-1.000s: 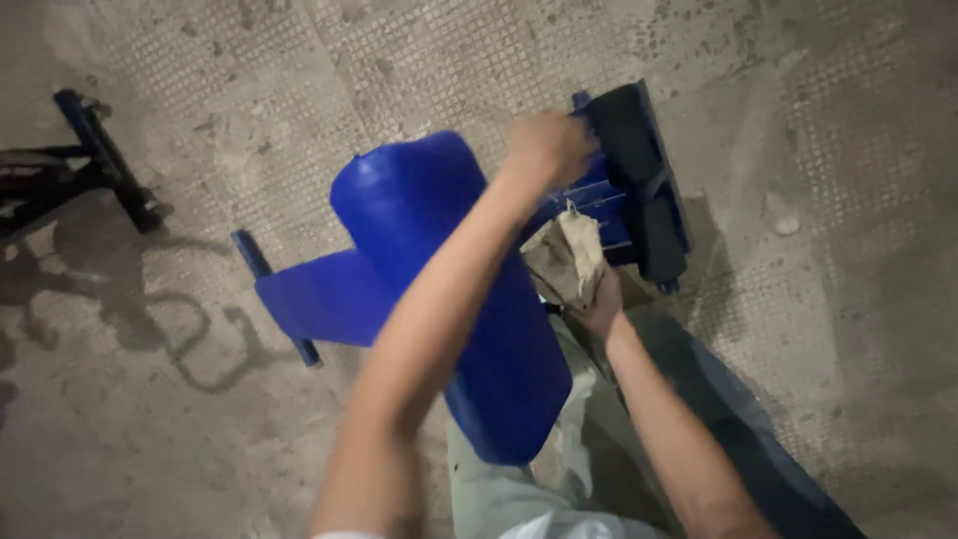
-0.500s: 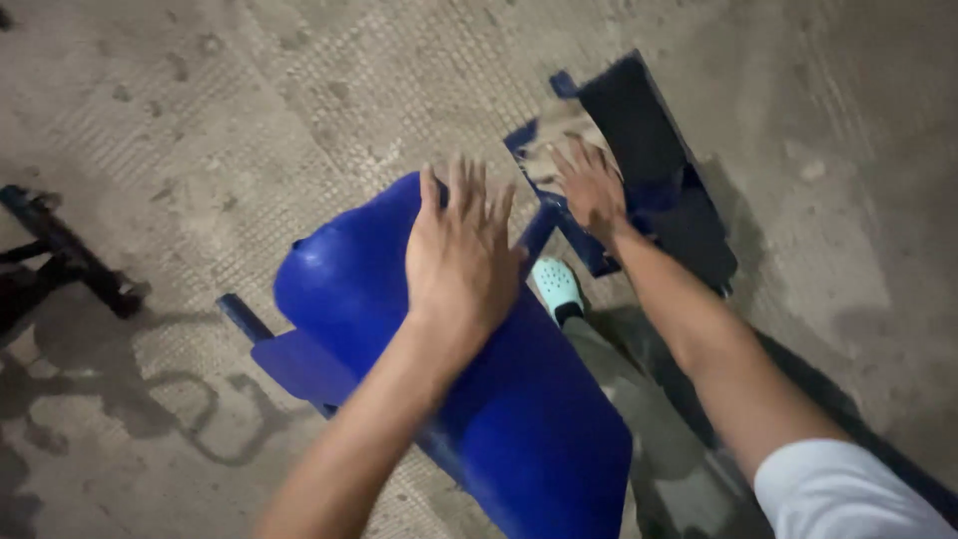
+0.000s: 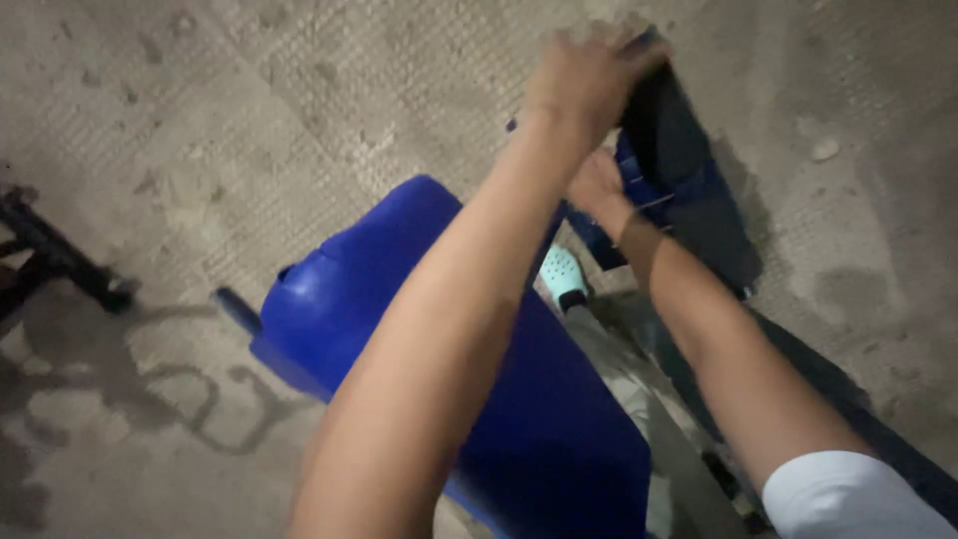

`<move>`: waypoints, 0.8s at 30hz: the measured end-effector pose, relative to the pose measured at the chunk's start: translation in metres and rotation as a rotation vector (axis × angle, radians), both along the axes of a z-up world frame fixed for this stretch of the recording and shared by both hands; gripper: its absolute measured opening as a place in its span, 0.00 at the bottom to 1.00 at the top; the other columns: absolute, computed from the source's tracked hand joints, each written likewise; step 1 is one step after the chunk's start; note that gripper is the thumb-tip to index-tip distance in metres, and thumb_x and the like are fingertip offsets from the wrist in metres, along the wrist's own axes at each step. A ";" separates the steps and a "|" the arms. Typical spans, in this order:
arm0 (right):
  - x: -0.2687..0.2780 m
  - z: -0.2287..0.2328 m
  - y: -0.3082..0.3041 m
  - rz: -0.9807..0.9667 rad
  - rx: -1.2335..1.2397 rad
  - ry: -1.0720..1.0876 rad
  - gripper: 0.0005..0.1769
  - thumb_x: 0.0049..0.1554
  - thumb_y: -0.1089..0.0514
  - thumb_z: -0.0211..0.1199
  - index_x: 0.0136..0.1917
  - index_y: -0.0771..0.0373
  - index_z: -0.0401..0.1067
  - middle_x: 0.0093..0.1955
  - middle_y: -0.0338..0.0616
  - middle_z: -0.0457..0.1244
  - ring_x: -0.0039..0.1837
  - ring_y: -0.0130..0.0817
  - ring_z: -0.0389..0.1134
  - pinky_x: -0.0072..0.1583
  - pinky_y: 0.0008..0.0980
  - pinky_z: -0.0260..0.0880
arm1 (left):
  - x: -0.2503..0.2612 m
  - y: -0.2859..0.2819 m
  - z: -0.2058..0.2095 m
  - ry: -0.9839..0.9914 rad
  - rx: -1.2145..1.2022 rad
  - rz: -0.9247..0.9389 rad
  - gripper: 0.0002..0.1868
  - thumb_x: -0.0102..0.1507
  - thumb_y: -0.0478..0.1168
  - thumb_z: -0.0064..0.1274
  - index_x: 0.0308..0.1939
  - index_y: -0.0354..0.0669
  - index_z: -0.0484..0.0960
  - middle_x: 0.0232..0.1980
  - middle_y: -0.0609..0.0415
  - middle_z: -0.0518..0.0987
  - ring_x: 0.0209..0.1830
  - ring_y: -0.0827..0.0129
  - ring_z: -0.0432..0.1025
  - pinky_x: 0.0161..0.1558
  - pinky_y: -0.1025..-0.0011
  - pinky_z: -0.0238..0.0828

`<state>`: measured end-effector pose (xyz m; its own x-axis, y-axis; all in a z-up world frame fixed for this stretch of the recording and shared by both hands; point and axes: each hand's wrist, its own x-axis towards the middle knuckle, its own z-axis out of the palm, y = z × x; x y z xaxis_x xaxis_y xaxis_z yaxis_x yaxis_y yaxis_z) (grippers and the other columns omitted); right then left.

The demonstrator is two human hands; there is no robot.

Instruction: Cleaning a gym bench and its components with a cloth.

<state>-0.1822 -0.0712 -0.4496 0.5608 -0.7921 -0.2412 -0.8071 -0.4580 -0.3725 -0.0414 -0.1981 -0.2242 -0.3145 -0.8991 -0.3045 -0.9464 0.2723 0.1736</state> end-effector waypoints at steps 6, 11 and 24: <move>0.012 0.064 -0.006 -0.124 0.118 0.226 0.19 0.67 0.49 0.54 0.66 0.56 0.75 0.68 0.49 0.66 0.71 0.50 0.63 0.66 0.52 0.64 | -0.002 -0.004 0.029 0.113 0.119 -0.109 0.45 0.59 0.35 0.56 0.76 0.79 0.59 0.64 0.58 0.78 0.67 0.56 0.70 0.61 0.46 0.66; -0.006 0.079 0.028 0.023 -0.040 0.213 0.21 0.60 0.54 0.56 0.65 0.58 0.73 0.73 0.52 0.62 0.65 0.56 0.61 0.62 0.51 0.60 | -0.007 -0.016 0.036 0.324 0.452 -0.036 0.34 0.66 0.42 0.54 0.76 0.73 0.67 0.69 0.56 0.77 0.68 0.57 0.72 0.63 0.55 0.73; 0.032 0.088 -0.023 -0.134 0.259 0.129 0.22 0.68 0.45 0.52 0.68 0.57 0.72 0.68 0.48 0.65 0.68 0.49 0.66 0.64 0.51 0.65 | -0.013 -0.019 0.033 0.293 0.501 0.062 0.33 0.69 0.69 0.28 0.75 0.69 0.64 0.75 0.55 0.68 0.74 0.52 0.64 0.72 0.48 0.57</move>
